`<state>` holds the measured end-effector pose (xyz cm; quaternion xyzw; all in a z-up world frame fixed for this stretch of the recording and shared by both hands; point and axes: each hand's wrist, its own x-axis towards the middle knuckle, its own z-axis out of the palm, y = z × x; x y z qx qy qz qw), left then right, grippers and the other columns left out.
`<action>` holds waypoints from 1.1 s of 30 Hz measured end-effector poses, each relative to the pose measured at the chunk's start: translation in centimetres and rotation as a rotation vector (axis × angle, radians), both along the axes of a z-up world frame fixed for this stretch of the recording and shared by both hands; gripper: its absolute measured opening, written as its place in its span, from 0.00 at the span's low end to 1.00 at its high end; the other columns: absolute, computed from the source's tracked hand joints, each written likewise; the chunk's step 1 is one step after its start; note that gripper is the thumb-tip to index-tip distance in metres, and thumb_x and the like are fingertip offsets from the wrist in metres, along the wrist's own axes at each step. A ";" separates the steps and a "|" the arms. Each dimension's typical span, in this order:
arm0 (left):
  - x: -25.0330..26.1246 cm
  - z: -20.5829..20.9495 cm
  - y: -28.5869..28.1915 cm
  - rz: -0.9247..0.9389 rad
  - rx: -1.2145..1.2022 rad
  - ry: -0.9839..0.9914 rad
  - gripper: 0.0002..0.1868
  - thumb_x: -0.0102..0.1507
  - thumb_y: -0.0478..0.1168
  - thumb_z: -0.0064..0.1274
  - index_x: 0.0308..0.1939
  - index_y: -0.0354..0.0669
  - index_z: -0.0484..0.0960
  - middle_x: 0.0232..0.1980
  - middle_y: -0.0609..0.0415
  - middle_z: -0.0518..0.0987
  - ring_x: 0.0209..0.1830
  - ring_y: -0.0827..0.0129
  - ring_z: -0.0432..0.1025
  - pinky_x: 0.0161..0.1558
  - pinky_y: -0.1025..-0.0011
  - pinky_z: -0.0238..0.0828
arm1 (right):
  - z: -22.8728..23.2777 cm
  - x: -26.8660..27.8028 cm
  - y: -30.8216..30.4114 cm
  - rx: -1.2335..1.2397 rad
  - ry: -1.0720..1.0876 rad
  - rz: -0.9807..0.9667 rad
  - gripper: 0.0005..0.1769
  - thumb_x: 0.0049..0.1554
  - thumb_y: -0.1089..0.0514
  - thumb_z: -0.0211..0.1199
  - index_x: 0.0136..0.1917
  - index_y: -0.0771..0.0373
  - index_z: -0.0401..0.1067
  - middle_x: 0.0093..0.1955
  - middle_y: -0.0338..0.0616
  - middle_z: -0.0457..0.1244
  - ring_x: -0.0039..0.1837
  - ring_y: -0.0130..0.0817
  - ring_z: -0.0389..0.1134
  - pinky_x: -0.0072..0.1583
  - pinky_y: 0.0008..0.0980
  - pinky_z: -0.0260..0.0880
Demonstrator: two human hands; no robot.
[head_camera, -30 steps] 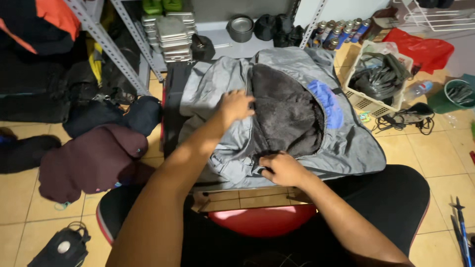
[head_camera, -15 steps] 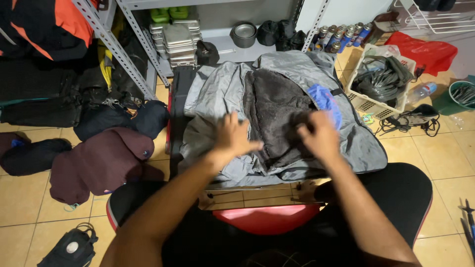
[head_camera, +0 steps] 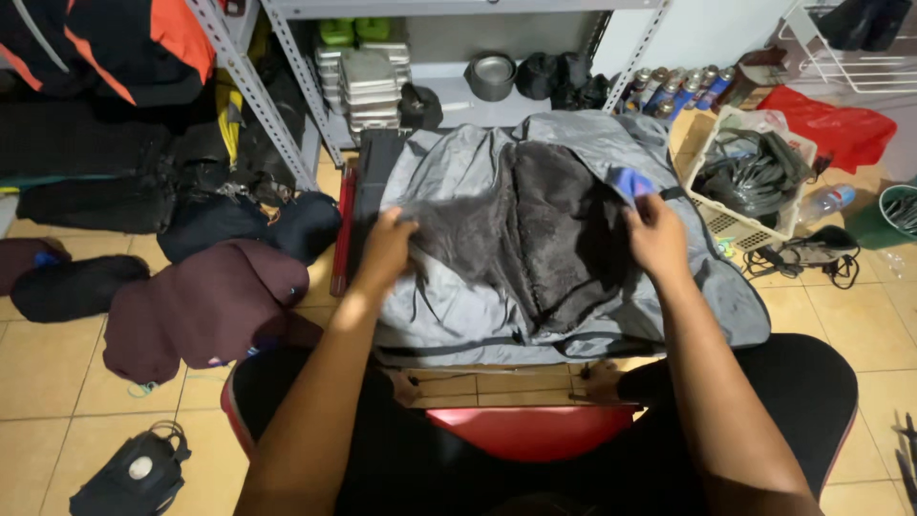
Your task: The person folds a gray fabric item by hand on top of a black foldable surface, smooths it out, and then folds a larger gray blanket or fleece item.
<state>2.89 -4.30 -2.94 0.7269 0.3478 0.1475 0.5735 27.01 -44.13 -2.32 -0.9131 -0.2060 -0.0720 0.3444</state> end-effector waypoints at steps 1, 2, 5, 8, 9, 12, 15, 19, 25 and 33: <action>-0.3 0.5 0.0 0.003 -0.006 0.004 0.33 0.67 0.46 0.55 0.75 0.36 0.74 0.74 0.31 0.75 0.78 0.42 0.66 0.75 0.49 0.64 | 1.2 -1.3 1.6 -0.006 0.004 0.003 0.16 0.67 0.51 0.67 0.60 0.64 0.76 0.53 0.64 0.71 0.61 0.71 0.71 0.57 0.65 0.70; -0.5 1.1 0.1 0.017 -0.005 -0.079 0.32 0.66 0.47 0.55 0.73 0.39 0.77 0.72 0.34 0.77 0.77 0.43 0.68 0.74 0.50 0.65 | 2.7 -2.4 3.3 0.081 0.012 0.064 0.15 0.67 0.55 0.65 0.62 0.67 0.76 0.55 0.67 0.71 0.63 0.71 0.70 0.61 0.64 0.69; -0.6 1.7 0.6 0.032 -0.030 -0.250 0.29 0.64 0.46 0.55 0.69 0.43 0.81 0.70 0.38 0.79 0.75 0.46 0.69 0.73 0.53 0.65 | 4.4 -5.2 8.2 0.059 0.055 0.176 0.18 0.69 0.53 0.62 0.66 0.67 0.74 0.58 0.70 0.70 0.66 0.73 0.69 0.64 0.66 0.67; -0.5 1.9 -0.2 0.020 -0.047 -0.356 0.29 0.63 0.45 0.56 0.68 0.40 0.81 0.69 0.34 0.78 0.74 0.44 0.69 0.73 0.53 0.64 | 3.3 -7.4 12.2 -0.152 0.146 0.360 0.21 0.67 0.50 0.61 0.68 0.64 0.72 0.60 0.70 0.70 0.67 0.74 0.68 0.66 0.69 0.67; -0.3 2.2 -0.4 0.006 -0.028 -0.382 0.31 0.62 0.44 0.57 0.69 0.36 0.80 0.69 0.29 0.77 0.74 0.40 0.70 0.73 0.51 0.64 | 2.7 -8.0 13.7 -0.242 0.195 0.493 0.22 0.65 0.51 0.62 0.68 0.65 0.72 0.61 0.70 0.70 0.68 0.74 0.68 0.68 0.68 0.67; -1.0 2.3 -1.0 0.009 -0.073 -0.293 0.32 0.64 0.48 0.57 0.72 0.47 0.78 0.71 0.40 0.79 0.75 0.51 0.70 0.74 0.55 0.66 | 8.9 -14.7 15.5 -0.333 0.257 0.673 0.21 0.63 0.51 0.64 0.62 0.69 0.73 0.58 0.72 0.71 0.66 0.76 0.69 0.66 0.70 0.68; 0.2 0.5 -0.5 0.009 -0.048 -0.329 0.30 0.63 0.44 0.58 0.71 0.52 0.80 0.70 0.45 0.81 0.74 0.53 0.73 0.73 0.56 0.67 | 1.7 -12.9 16.0 -0.429 -0.026 0.677 0.18 0.61 0.43 0.67 0.57 0.56 0.74 0.53 0.51 0.70 0.61 0.59 0.73 0.61 0.57 0.74; -0.4 1.0 1.3 0.003 0.009 -0.318 0.29 0.64 0.42 0.57 0.72 0.47 0.80 0.71 0.40 0.80 0.76 0.52 0.70 0.74 0.55 0.66 | 2.9 -14.7 14.1 -0.718 -0.014 0.749 0.31 0.60 0.38 0.65 0.74 0.47 0.72 0.68 0.47 0.66 0.72 0.55 0.68 0.68 0.63 0.66; -2.2 4.7 0.5 0.073 0.033 -0.384 0.31 0.70 0.40 0.53 0.77 0.33 0.71 0.79 0.29 0.69 0.83 0.41 0.59 0.82 0.49 0.52 | -1.2 -4.9 6.7 -0.975 -0.264 0.337 0.30 0.58 0.25 0.61 0.62 0.40 0.83 0.66 0.42 0.69 0.70 0.52 0.69 0.66 0.66 0.66; -0.9 5.1 -2.4 -0.344 -0.859 -0.567 0.52 0.68 0.33 0.56 0.90 0.63 0.45 0.88 0.36 0.47 0.86 0.24 0.45 0.77 0.33 0.43 | 8.2 -15.7 10.6 -0.214 -0.108 0.621 0.40 0.54 0.41 0.75 0.72 0.64 0.75 0.60 0.72 0.70 0.68 0.75 0.69 0.67 0.69 0.67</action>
